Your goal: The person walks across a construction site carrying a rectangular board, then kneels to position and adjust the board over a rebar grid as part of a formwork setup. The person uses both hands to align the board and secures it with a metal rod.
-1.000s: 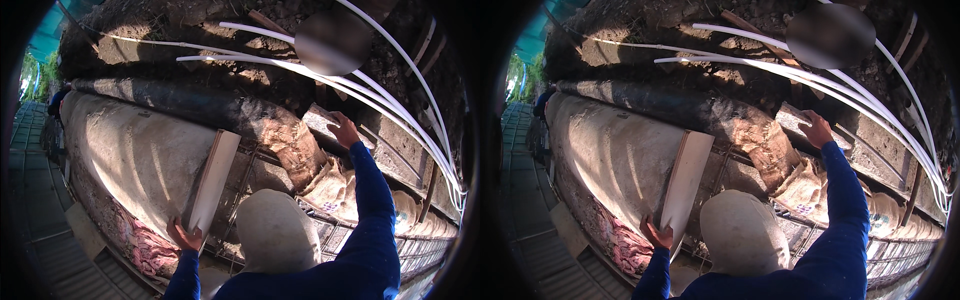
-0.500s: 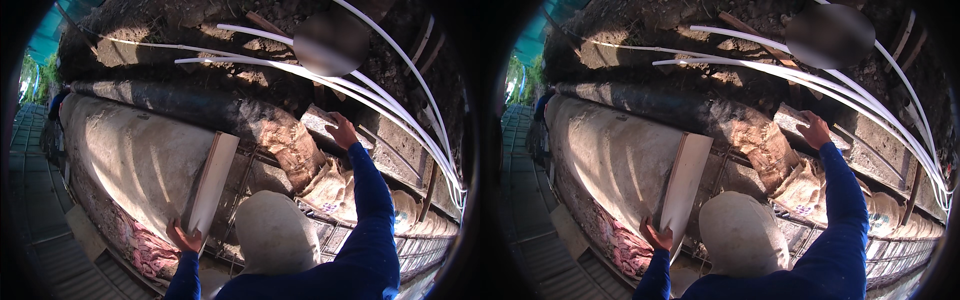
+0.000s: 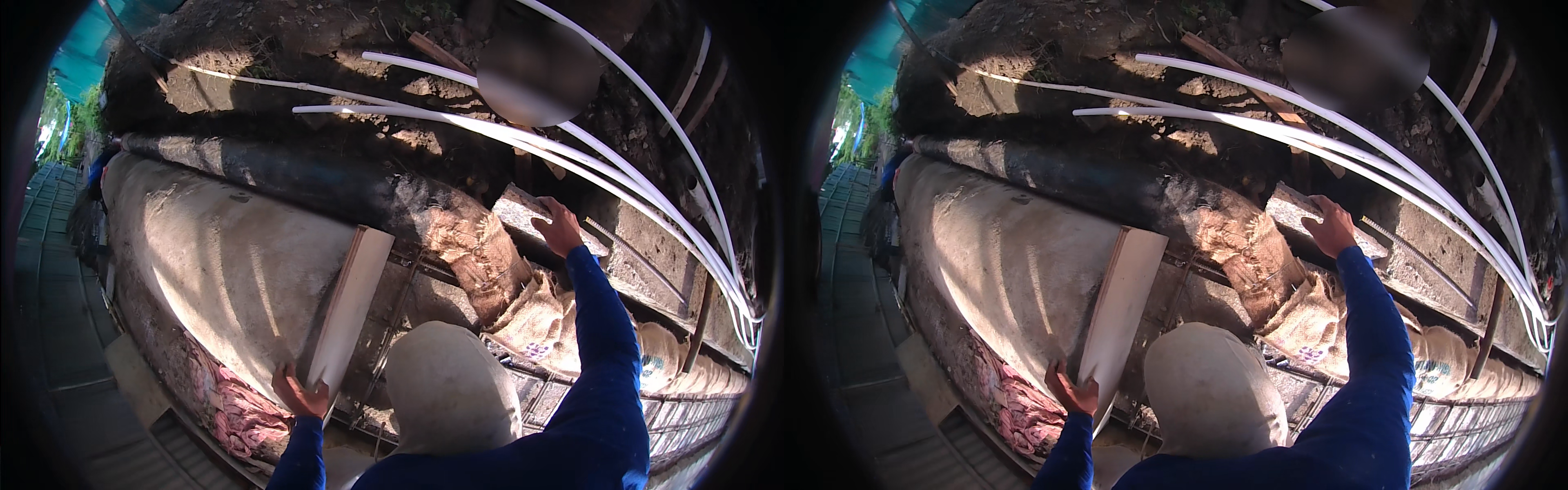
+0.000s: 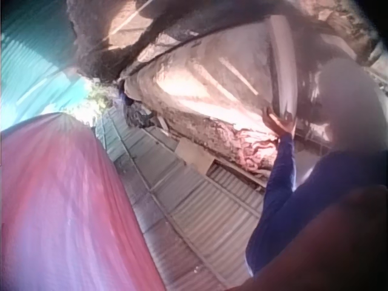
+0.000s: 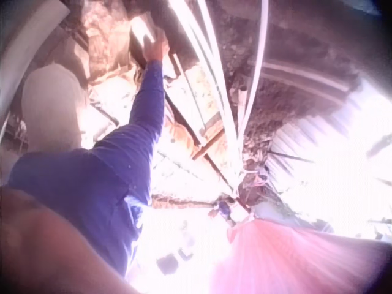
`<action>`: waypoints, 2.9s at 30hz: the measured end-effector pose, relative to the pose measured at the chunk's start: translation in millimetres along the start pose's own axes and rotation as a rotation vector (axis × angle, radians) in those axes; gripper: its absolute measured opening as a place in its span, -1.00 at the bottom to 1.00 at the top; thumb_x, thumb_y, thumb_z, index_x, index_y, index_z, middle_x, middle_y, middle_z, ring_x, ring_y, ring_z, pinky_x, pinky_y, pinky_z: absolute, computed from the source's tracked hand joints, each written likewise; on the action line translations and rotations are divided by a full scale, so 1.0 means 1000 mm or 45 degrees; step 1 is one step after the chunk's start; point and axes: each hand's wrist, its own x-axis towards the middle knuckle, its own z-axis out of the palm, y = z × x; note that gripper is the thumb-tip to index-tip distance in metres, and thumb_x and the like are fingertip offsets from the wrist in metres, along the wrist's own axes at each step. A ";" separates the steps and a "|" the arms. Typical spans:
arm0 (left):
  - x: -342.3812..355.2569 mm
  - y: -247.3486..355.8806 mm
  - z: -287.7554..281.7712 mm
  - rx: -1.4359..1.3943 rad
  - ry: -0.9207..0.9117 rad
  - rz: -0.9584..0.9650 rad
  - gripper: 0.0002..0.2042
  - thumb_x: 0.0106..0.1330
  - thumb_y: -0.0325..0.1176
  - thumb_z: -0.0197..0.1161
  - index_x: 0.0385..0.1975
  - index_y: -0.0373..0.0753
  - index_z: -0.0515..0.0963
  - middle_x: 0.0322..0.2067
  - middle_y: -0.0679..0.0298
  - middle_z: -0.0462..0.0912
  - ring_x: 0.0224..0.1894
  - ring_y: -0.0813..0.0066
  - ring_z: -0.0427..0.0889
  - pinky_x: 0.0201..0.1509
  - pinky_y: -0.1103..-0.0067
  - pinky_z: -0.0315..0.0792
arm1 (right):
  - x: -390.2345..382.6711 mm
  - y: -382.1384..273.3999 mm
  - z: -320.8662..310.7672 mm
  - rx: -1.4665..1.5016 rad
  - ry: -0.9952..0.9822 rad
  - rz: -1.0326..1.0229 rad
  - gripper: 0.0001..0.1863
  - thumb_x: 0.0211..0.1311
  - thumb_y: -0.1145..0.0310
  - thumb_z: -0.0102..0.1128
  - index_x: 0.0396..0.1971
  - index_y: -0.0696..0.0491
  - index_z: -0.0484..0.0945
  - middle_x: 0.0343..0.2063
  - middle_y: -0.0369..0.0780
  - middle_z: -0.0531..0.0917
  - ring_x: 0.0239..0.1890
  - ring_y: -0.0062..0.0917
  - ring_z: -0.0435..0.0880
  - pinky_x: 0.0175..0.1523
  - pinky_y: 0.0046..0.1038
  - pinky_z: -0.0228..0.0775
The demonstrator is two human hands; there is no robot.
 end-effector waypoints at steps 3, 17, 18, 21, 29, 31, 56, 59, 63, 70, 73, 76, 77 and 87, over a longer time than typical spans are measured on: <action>0.004 0.008 -0.004 0.018 -0.031 -0.009 -0.14 -0.15 -0.25 0.49 0.28 -0.48 0.45 0.33 -0.04 0.26 0.43 -0.06 0.19 0.55 0.09 0.18 | -0.002 -0.001 -0.006 0.026 -0.036 0.027 -0.42 0.16 0.09 0.42 0.18 -0.01 0.64 0.04 -0.05 0.77 0.16 -0.09 0.71 0.29 -0.14 0.50; 0.007 0.014 -0.010 0.149 -0.011 0.024 -0.16 -0.20 -0.29 0.51 0.26 -0.36 0.48 0.31 -0.01 0.34 0.38 -0.13 0.28 0.48 0.02 0.21 | -0.001 0.007 0.005 0.017 -0.005 -0.001 -0.42 0.15 0.08 0.42 0.19 -0.04 0.63 0.04 -0.10 0.77 0.18 -0.15 0.68 0.34 -0.15 0.41; 0.007 0.015 -0.010 0.131 -0.015 0.016 -0.17 -0.20 -0.30 0.50 0.25 -0.37 0.48 0.31 -0.01 0.34 0.38 -0.12 0.28 0.47 0.02 0.21 | -0.002 0.006 0.005 0.014 -0.001 -0.010 -0.41 0.15 0.08 0.42 0.19 -0.05 0.63 0.03 -0.10 0.77 0.18 -0.15 0.68 0.34 -0.15 0.41; 0.009 0.021 -0.012 0.156 -0.014 0.017 -0.18 -0.20 -0.31 0.50 0.24 -0.38 0.50 0.31 -0.01 0.34 0.38 -0.11 0.29 0.48 0.02 0.21 | -0.003 0.004 0.003 0.003 0.020 -0.001 -0.41 0.14 0.08 0.42 0.18 -0.04 0.63 0.03 -0.11 0.77 0.18 -0.15 0.68 0.35 -0.15 0.39; 0.006 0.020 -0.010 0.177 -0.041 -0.013 -0.17 -0.16 -0.29 0.50 0.26 -0.43 0.48 0.35 0.00 0.26 0.43 -0.04 0.20 0.55 0.11 0.18 | 0.000 0.009 0.005 -0.015 -0.011 0.039 -0.37 0.14 0.04 0.43 0.22 -0.06 0.61 0.08 -0.09 0.75 0.23 -0.17 0.65 0.40 -0.13 0.32; 0.004 0.019 -0.009 0.142 -0.055 -0.037 -0.16 -0.15 -0.29 0.50 0.28 -0.44 0.46 0.36 0.00 0.23 0.45 -0.01 0.16 0.57 0.14 0.18 | 0.000 0.011 0.006 -0.040 -0.011 0.048 -0.36 0.14 0.03 0.43 0.23 -0.08 0.60 0.09 -0.09 0.75 0.24 -0.16 0.63 0.41 -0.13 0.31; 0.069 0.091 -0.100 0.314 -0.895 -0.370 -0.05 0.00 -0.17 0.54 0.47 -0.26 0.27 0.44 -0.01 0.27 0.48 -0.08 0.29 0.55 -0.03 0.16 | -0.224 -0.039 -0.024 0.002 -1.004 -0.078 -0.28 0.26 -0.10 0.42 0.26 0.09 0.57 0.28 0.06 0.58 0.35 -0.04 0.53 0.42 -0.14 0.39; 0.067 0.076 -0.119 0.006 -0.790 -0.196 -0.09 0.04 -0.21 0.54 0.44 -0.35 0.30 0.35 -0.10 0.39 0.41 -0.11 0.38 0.52 0.09 0.26 | -0.284 -0.068 -0.098 0.057 -1.198 0.246 -0.28 0.25 -0.14 0.38 0.20 0.13 0.62 0.13 0.11 0.69 0.21 0.01 0.66 0.29 -0.12 0.52; 0.088 0.132 -0.146 -0.357 -1.060 -0.256 -0.30 0.18 -0.27 0.52 0.32 -0.37 0.44 0.26 -0.12 0.51 0.29 0.02 0.56 0.38 0.27 0.46 | -0.368 -0.012 -0.153 0.104 -1.140 0.625 -0.40 0.23 -0.16 0.40 0.06 0.02 0.73 -0.06 0.00 0.80 0.03 -0.14 0.79 0.20 -0.21 0.59; 0.118 0.263 -0.181 -0.524 -1.546 -0.201 -0.45 0.35 -0.21 0.44 0.28 -0.30 0.52 0.13 0.03 0.70 0.07 0.25 0.75 0.16 0.38 0.61 | -0.377 -0.029 -0.220 0.448 -1.024 0.909 -0.48 0.23 -0.05 0.46 0.04 0.02 0.74 -0.11 -0.04 0.83 -0.03 -0.22 0.82 0.14 -0.25 0.64; 0.125 0.302 -0.195 -0.552 -1.569 -0.155 -0.45 0.35 -0.20 0.44 0.28 -0.30 0.52 0.13 0.03 0.70 0.06 0.25 0.75 0.16 0.37 0.61 | -0.359 -0.053 -0.228 0.470 -0.826 0.779 -0.51 0.26 -0.01 0.43 0.01 0.05 0.73 -0.11 -0.03 0.83 -0.02 -0.22 0.82 0.13 -0.24 0.64; 0.120 0.308 -0.221 -0.526 -1.590 -0.207 -0.45 0.35 -0.20 0.44 0.28 -0.30 0.52 0.14 0.04 0.70 0.06 0.26 0.75 0.15 0.38 0.61 | -0.335 -0.107 -0.243 0.747 -0.750 0.741 -0.49 0.29 0.00 0.40 0.03 0.10 0.71 -0.10 -0.03 0.82 0.00 -0.20 0.82 0.11 -0.24 0.64; 0.119 0.306 -0.228 -0.443 -1.639 -0.158 -0.44 0.35 -0.20 0.44 0.29 -0.30 0.51 0.13 0.05 0.70 0.06 0.27 0.74 0.15 0.38 0.61 | -0.334 -0.125 -0.247 0.795 -0.764 0.718 -0.49 0.28 0.02 0.39 0.05 0.11 0.70 -0.11 -0.03 0.82 -0.01 -0.19 0.82 0.11 -0.23 0.64; 0.128 0.322 -0.232 -0.591 -1.870 0.118 -0.43 0.34 -0.19 0.44 0.31 -0.26 0.52 0.23 0.05 0.64 0.10 0.21 0.74 0.24 0.35 0.59 | -0.356 -0.238 -0.262 0.738 -0.904 0.304 -0.61 0.35 0.14 0.28 0.03 0.08 0.70 -0.10 -0.04 0.80 -0.03 -0.12 0.78 0.14 -0.15 0.58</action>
